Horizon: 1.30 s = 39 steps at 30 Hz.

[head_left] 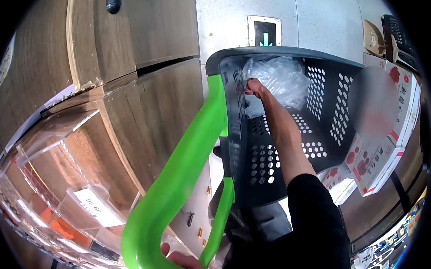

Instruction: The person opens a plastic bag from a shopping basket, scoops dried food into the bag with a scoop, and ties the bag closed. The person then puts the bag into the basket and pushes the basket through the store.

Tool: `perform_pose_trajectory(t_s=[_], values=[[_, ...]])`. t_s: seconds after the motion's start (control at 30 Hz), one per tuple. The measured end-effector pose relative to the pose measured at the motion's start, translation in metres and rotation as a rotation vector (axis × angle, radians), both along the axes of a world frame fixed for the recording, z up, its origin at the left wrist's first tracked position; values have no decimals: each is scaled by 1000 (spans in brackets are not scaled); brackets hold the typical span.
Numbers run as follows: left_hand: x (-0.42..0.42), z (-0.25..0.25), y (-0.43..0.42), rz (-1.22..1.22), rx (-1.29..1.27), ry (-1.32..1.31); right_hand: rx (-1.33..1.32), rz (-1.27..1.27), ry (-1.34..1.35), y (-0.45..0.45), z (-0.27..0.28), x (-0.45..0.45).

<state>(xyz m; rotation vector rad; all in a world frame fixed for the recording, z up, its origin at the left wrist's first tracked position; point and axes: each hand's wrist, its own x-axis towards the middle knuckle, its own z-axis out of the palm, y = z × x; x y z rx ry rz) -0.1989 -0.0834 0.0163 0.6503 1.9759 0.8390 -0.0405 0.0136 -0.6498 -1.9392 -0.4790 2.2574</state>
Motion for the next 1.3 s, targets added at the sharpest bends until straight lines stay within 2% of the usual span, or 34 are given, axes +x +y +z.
perform_pose_trajectory(t_s=[0.03, 0.1, 0.17, 0.2, 0.27, 0.37, 0.4, 0.43, 0.5, 0.57, 0.63, 0.67, 0.7, 0.77, 0.83, 0.87, 0.93, 0.97, 1.03, 1.1, 1.13, 1.17, 1.2, 1.23, 1.27, 1.3], values=[[-2, 0, -1, 17, -12, -49, -19, -83, 30, -13, 4, 1], [-7, -1, -5, 43, -8, -12, -8, -267, 43, -30, 54, 2], [-4, 3, -7, 41, -93, 68, 15, -310, 158, -40, 122, 18], [-7, 0, -6, -54, -133, 93, 18, -343, 232, -47, 151, 29], [-7, 3, 7, -108, -172, 59, 19, -392, 381, -58, 245, 41], [-8, 3, 10, -101, -154, -74, -50, -321, 476, -69, 327, 56], [-6, 7, 13, -132, -136, -6, -22, -155, 321, -67, 338, 54], [-7, 5, 9, -125, -56, -52, 5, 3, 165, -65, 336, 52], [-9, 4, 9, -159, -107, 16, 162, -48, 35, -54, 276, 51], [-11, 7, 9, -144, -124, -32, 264, -110, -104, -26, 186, 43], [-14, 4, 2, -88, -112, -113, 360, 44, -213, 0, 93, 32], [-15, 6, -2, -84, -99, -93, 349, 56, -161, 6, 46, 26], [-16, 4, -7, -83, -100, -79, 260, 124, -145, 12, 46, 11], [-24, -15, -11, -123, -33, -80, 121, -34, -35, -1, 22, -10], [-28, -11, -9, -165, 91, -96, 116, -167, 54, -22, 30, -4], [-23, -9, -10, -194, 62, 19, 132, -232, 106, -23, 39, -4], [-16, -1, -3, -130, -8, -23, 121, -261, 181, -29, 87, 11], [-14, 0, 2, -99, -53, -69, 139, -289, 223, -30, 141, 18], [-14, -3, 3, -95, -62, -100, 206, -301, 392, -42, 195, 42], [-11, 1, 7, -153, -13, -1, 113, -370, 276, -39, 333, 51], [-12, -11, -1, -256, 247, 216, 126, -421, 310, -43, 381, 58], [-9, -6, -4, -194, 83, 97, 179, -383, 346, -47, 417, 68], [-5, -2, -8, -142, 216, 254, 246, -337, 236, -46, 493, 60], [-12, 1, -15, -250, 188, 262, 308, -310, 115, -49, 549, 48], [-6, 3, -34, -193, 341, 414, 484, -18, 234, -48, 571, 64], [1, 30, -55, -68, 440, 440, 556, 137, 247, -43, 619, 54]])
